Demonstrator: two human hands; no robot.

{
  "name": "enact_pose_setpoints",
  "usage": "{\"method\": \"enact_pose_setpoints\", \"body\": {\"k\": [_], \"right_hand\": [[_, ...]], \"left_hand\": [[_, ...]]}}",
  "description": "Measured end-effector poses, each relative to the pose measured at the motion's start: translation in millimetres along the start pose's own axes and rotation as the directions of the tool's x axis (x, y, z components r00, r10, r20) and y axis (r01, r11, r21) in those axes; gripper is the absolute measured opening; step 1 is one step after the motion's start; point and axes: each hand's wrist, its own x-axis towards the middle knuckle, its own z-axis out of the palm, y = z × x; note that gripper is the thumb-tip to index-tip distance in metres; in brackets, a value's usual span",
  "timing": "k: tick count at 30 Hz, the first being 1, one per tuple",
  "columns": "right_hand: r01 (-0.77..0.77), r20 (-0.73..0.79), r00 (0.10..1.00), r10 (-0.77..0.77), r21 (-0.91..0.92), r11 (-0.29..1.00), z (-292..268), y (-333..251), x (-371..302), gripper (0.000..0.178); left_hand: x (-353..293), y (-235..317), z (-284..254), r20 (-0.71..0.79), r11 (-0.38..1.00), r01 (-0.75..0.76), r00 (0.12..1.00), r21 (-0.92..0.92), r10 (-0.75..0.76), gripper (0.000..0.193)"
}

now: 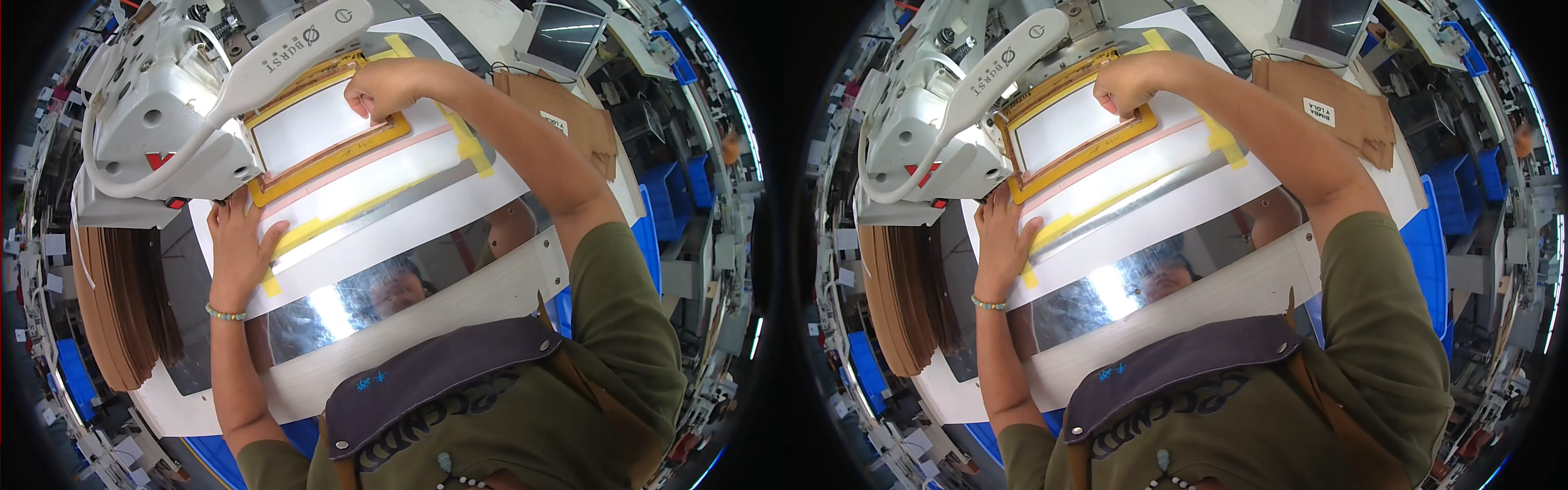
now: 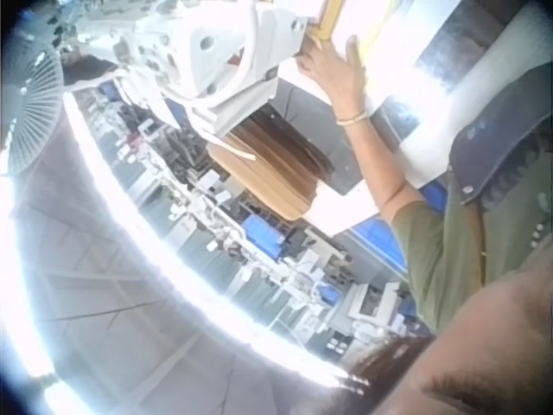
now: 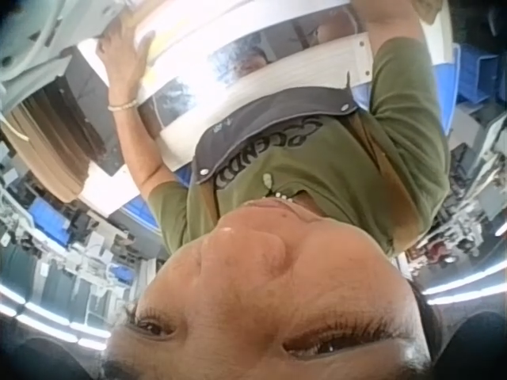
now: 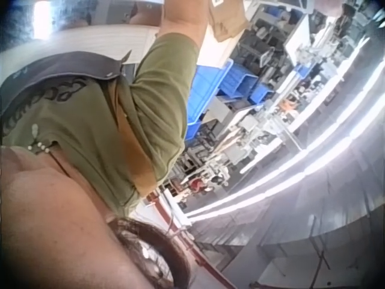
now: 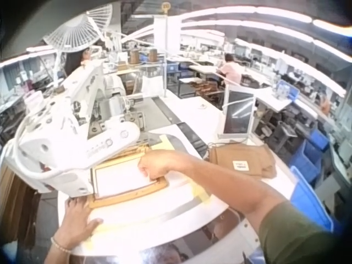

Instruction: Operating an industrial sewing machine to attach labels and reinforce panels for leather or fabric goods.

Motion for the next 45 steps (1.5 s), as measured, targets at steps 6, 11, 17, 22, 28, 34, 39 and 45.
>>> {"method": "enact_pose_setpoints", "body": {"k": [6,11,17,22,28,34,39,45], "right_hand": [[-0.025,0.059,0.998,0.036,-0.173,0.985,-7.5,-20.9,0.0,0.015],[-0.011,0.086,0.996,0.036,-0.276,0.961,-5.6,-24.6,-4.4,0.022],[-0.079,-0.013,0.996,0.087,-0.559,0.825,-3.2,-39.9,0.2,0.032],[0.018,0.098,0.995,-0.003,-0.147,0.989,-16.3,-22.1,3.4,0.017],[0.046,-0.088,0.988,-0.127,-0.617,0.786,24.4,-15.7,11.2,0.013],[0.194,-0.220,0.957,-0.191,-0.007,0.981,23.6,-53.2,29.6,0.015],[0.290,-0.207,0.957,-0.205,0.750,0.595,58.6,-73.5,70.2,0.012],[0.286,-0.249,0.957,-0.151,0.708,0.646,66.9,-96.6,77.5,0.011]], "left_hand": [[-1.5,-3.2,1.2,0.030,0.999,-0.004,1.000,0.041,0.003,0.069],[-2.3,-3.3,5.7,0.011,0.999,0.011,1.000,0.040,-0.011,0.067],[-2.7,-6.0,10.9,-0.067,1.000,0.004,0.998,0.012,-0.003,0.063],[-2.0,-3.4,6.2,-0.085,1.000,-0.003,0.996,-0.015,0.002,0.064],[-5.3,-4.4,1.7,-0.052,1.000,-0.003,0.999,-0.002,0.002,0.068],[-7.6,-4.8,6.1,-0.059,0.999,-0.028,0.998,-0.020,0.027,0.069],[-4.5,-3.5,1.6,-0.053,0.999,-0.033,0.998,-0.026,0.031,0.069],[-6.0,-6.0,-1.5,-0.015,1.000,-0.006,1.000,0.004,0.006,0.070]]}}
